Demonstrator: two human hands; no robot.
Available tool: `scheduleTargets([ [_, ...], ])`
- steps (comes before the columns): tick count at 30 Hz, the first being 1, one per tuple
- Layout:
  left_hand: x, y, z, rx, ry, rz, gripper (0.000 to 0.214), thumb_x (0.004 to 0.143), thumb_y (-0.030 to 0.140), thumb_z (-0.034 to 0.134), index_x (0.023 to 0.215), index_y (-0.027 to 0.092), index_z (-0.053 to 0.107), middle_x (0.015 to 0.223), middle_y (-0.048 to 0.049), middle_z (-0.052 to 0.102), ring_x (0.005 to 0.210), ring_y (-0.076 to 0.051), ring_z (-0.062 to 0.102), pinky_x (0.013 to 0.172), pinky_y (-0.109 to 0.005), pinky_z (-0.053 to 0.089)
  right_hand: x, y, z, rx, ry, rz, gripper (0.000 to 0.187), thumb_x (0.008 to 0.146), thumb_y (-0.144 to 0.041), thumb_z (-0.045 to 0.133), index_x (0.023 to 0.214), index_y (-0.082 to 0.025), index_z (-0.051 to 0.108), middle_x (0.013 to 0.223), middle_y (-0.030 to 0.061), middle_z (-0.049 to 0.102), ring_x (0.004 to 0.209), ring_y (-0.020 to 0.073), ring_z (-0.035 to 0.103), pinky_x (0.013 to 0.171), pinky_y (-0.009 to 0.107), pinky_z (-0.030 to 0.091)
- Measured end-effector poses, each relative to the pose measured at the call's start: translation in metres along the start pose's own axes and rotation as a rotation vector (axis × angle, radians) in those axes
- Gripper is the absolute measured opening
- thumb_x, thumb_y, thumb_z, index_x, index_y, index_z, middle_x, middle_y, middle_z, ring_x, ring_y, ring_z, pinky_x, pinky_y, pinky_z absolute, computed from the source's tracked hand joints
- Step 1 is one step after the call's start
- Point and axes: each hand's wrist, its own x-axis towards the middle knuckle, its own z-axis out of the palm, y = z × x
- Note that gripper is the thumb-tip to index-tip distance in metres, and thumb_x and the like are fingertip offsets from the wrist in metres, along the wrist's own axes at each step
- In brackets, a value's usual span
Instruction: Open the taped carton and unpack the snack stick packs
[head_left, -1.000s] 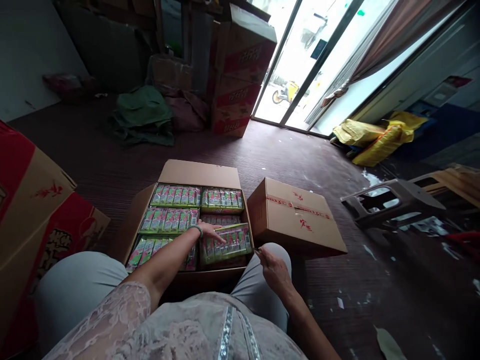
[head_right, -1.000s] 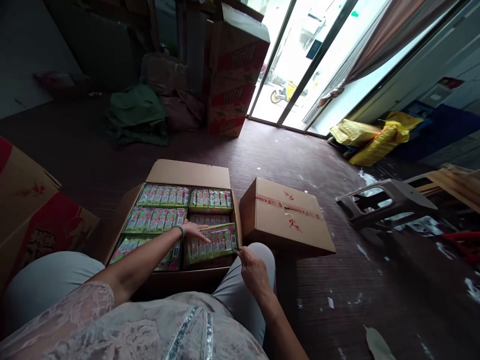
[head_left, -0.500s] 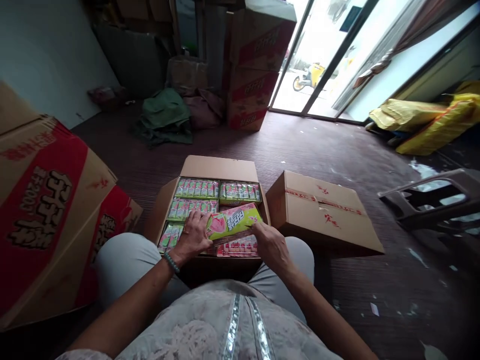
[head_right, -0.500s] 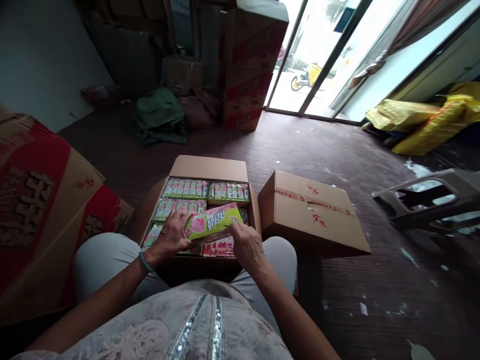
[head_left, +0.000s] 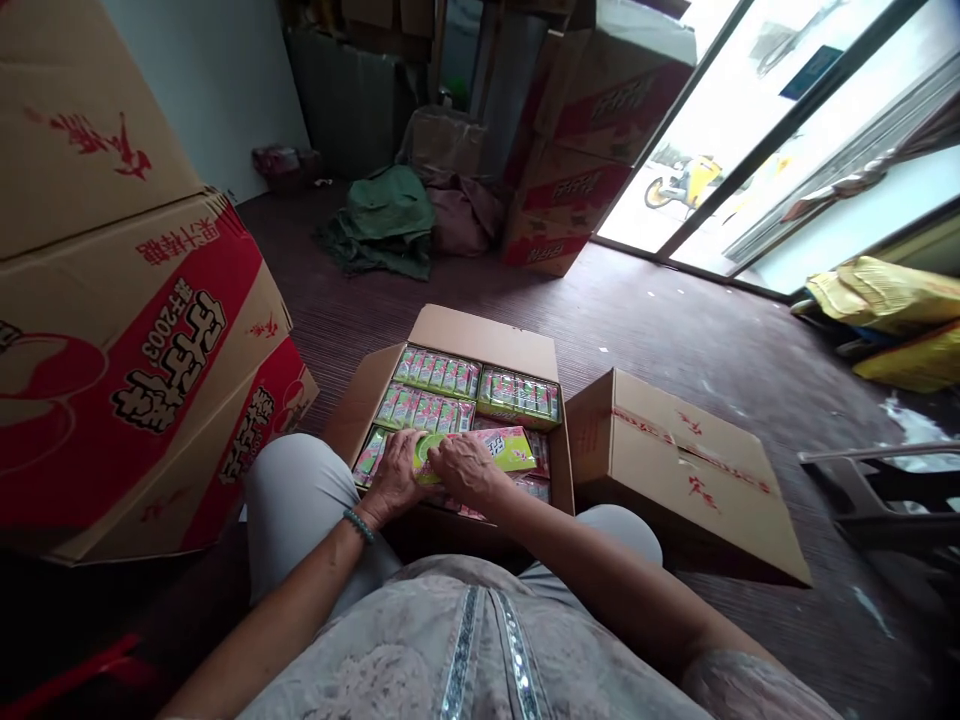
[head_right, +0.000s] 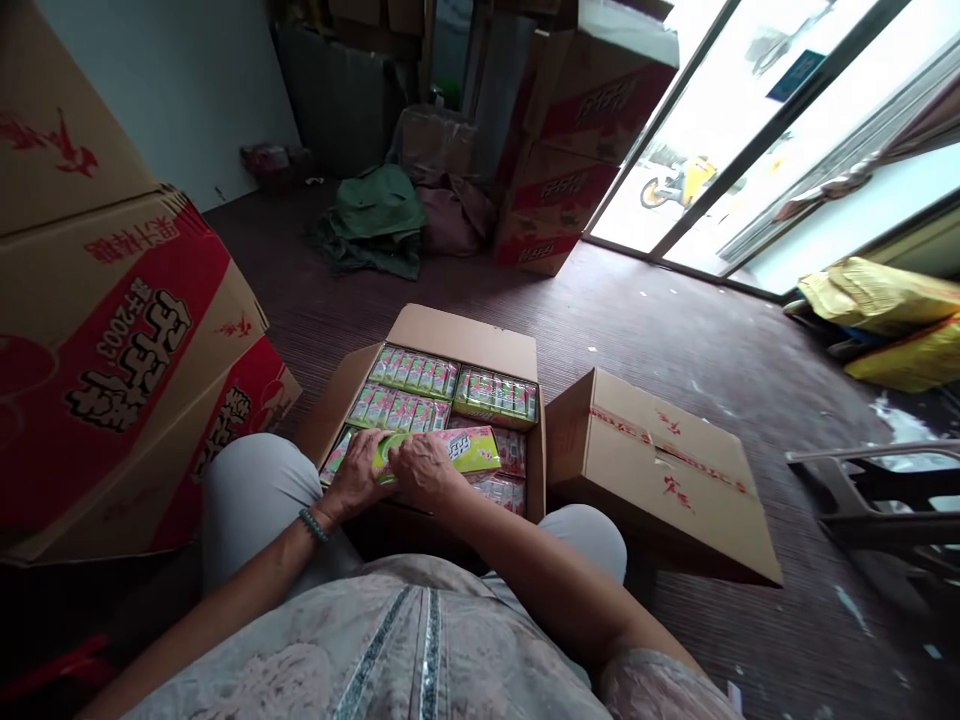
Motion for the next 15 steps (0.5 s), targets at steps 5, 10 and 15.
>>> scheduleTargets([
  [5,0.002,0.001,-0.003,0.009,-0.005,0.023,0.061,0.069,0.031,0.071,0.122,0.016,0.045,0.117,-0.0124,0.052,0.112,-0.028,0.048,0.102,-0.043,0.041,-0.009,0.017,0.005,-0.076,-0.037,0.144,0.024,0.091,-0.010,0.039,0.100,-0.011,0.062,0.091,0.0150,0.067,0.083,0.0247,0.064,0.069,0.035,0.041],
  [10,0.001,0.005,-0.003,0.039,-0.031,0.040,0.069,0.059,0.015,0.070,0.122,0.015,0.043,0.118,-0.0115,0.050,0.113,-0.029,0.046,0.104,-0.044,0.040,-0.053,0.078,0.010,-0.076,-0.086,0.269,0.027,0.090,-0.011,0.040,0.098,-0.015,0.065,0.088,0.0121,0.069,0.082,0.0234,0.065,0.071,0.034,0.040],
  [15,0.002,0.005,0.000,0.041,-0.009,0.055,0.068,0.057,0.016,0.071,0.119,0.015,0.043,0.116,-0.0121,0.050,0.110,-0.030,0.046,0.100,-0.045,0.042,-0.078,0.087,0.006,0.022,-0.050,0.378,0.028,0.088,-0.012,0.043,0.105,-0.020,0.064,0.095,0.0071,0.070,0.086,0.0188,0.065,0.069,0.028,0.040],
])
